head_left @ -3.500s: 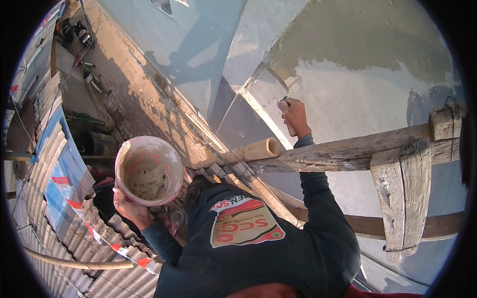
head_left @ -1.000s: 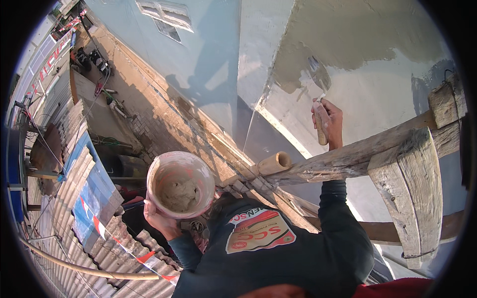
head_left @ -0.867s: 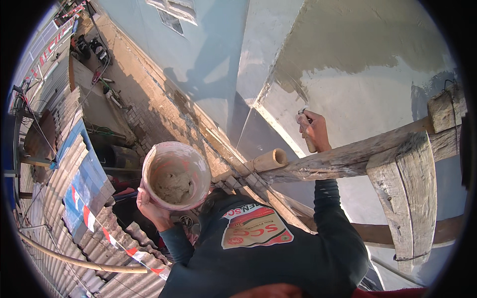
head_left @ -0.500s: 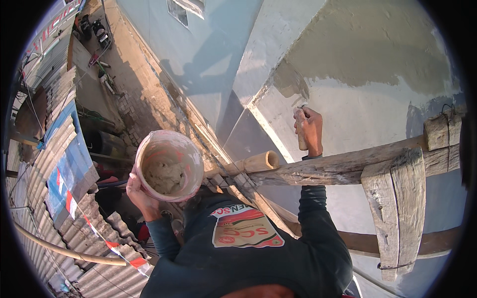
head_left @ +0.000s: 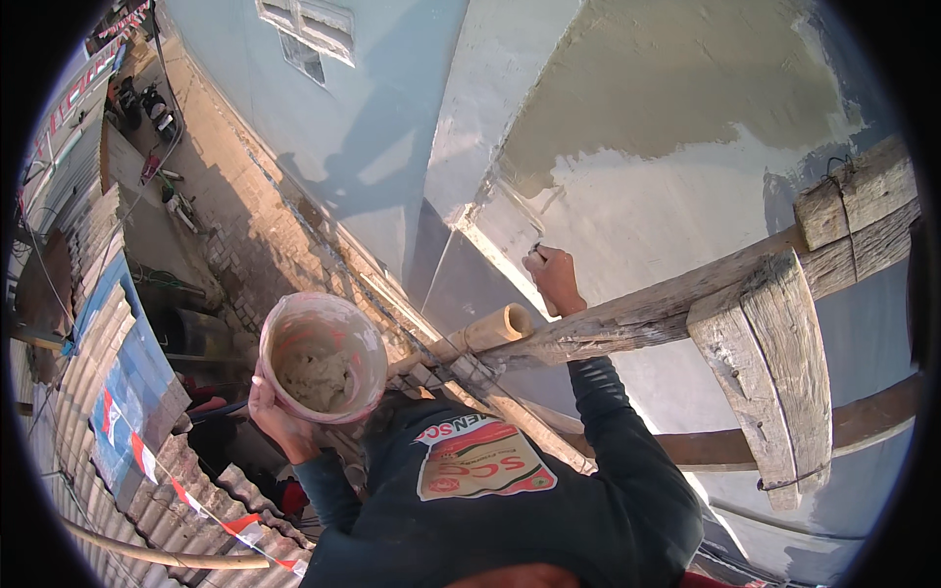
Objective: The person scoops plaster from a bucket using a trowel and spreads it onto the exterior wall, repeatedly smoothing the plaster with the trowel.
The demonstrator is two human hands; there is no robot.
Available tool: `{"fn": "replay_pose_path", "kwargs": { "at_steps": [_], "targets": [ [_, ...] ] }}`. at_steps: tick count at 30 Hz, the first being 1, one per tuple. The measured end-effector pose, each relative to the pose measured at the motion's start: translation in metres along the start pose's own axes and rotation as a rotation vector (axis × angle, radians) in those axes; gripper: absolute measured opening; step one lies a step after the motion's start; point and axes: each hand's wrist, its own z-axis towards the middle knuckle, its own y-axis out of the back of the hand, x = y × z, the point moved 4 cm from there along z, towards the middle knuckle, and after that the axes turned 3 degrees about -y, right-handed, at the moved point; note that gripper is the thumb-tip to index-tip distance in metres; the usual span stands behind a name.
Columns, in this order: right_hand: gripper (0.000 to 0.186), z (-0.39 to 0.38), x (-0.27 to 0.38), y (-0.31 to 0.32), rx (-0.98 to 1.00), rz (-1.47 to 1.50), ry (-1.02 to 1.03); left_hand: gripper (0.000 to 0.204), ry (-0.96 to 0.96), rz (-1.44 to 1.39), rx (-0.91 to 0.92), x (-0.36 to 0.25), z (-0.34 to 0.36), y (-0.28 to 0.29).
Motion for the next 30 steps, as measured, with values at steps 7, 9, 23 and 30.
{"fn": "replay_pose_path", "kwargs": {
  "at_steps": [7, 9, 23, 30],
  "targets": [
    [0.025, -0.011, 0.07, 0.058, -0.173, 0.061, 0.029, 0.048, 0.003, 0.022, 0.054, -0.003, 0.01, -0.005],
    [0.024, -0.025, 0.113, 0.101, -0.237, 0.168, 0.007, 0.048, 0.003, 0.022, 0.06, -0.002, 0.013, -0.007],
    [0.026, 0.036, 0.177, 0.093, -0.23, 0.792, 0.444, 0.045, -0.038, 0.024, 0.077, -0.013, 0.007, -0.019],
    [0.027, 0.075, 0.165, 0.045, -0.229, 0.885, 0.418, 0.046, -0.037, 0.035, 0.07, -0.013, 0.008, -0.01]
  ]
}}
